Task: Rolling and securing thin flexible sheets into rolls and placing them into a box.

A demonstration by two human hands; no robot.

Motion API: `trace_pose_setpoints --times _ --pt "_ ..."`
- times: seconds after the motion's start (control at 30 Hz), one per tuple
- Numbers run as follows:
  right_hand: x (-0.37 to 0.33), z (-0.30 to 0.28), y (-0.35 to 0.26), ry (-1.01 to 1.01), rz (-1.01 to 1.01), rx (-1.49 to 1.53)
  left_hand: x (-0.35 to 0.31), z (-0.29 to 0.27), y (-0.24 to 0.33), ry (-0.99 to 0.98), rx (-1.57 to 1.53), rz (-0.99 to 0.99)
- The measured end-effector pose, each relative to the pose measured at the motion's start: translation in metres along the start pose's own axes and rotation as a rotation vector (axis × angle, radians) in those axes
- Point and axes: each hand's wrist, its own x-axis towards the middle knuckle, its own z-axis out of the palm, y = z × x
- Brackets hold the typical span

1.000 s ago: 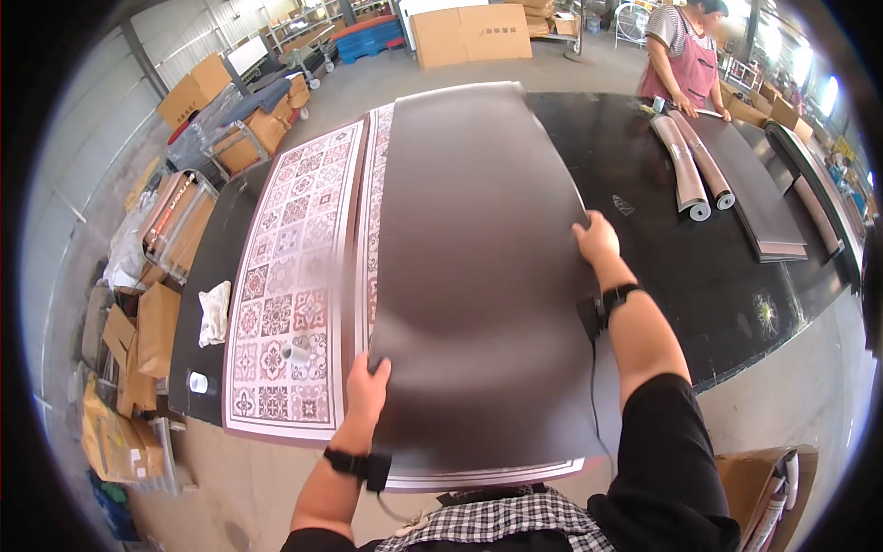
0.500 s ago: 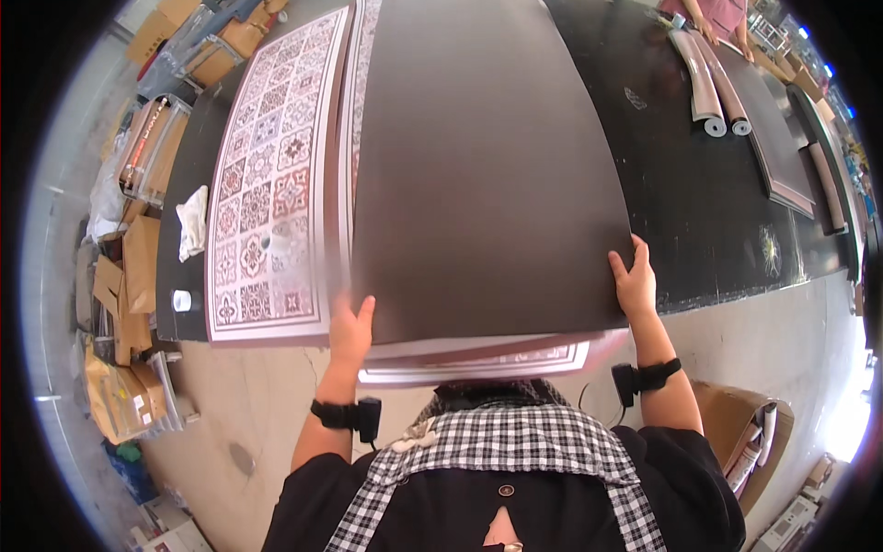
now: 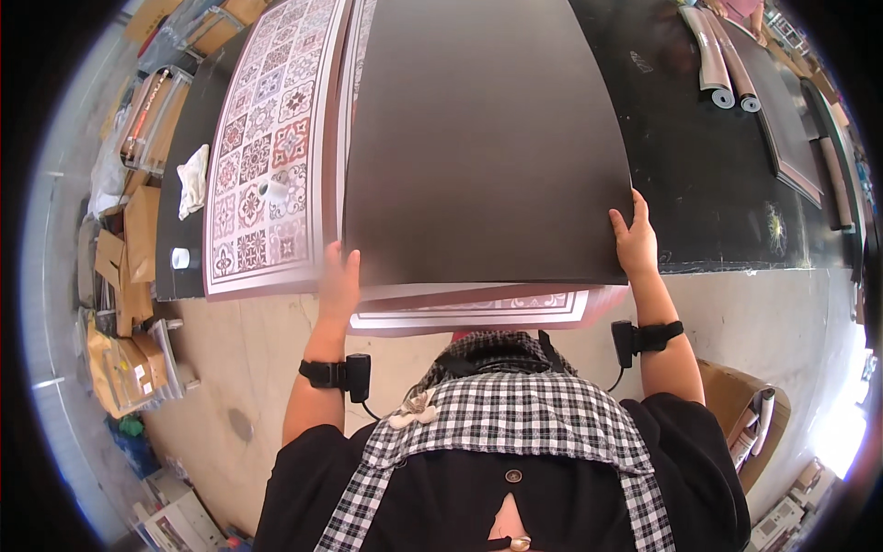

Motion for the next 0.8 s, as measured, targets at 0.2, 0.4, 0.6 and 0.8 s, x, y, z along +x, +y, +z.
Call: trace_pose_setpoints --times 0.2,0.4,0.6,0.8 --pt "-0.024 0.002 0.005 0.055 0.061 -0.145 -0.027 -0.001 0.003 0.028 0.107 0.075" --pt "-0.090 0.007 -0.052 0.225 -0.460 -0.455 -0.059 0.016 0.059 0.155 0.454 0.779" --pt "-0.083 0.033 -0.044 -0.142 -0.782 -0.282 -0.045 0.035 0.052 0.012 0.300 0.900" --pt "-0.070 0.035 -0.058 -0.110 -0.730 -0.295 -0.038 0.022 0.071 -0.030 0.294 0.899"
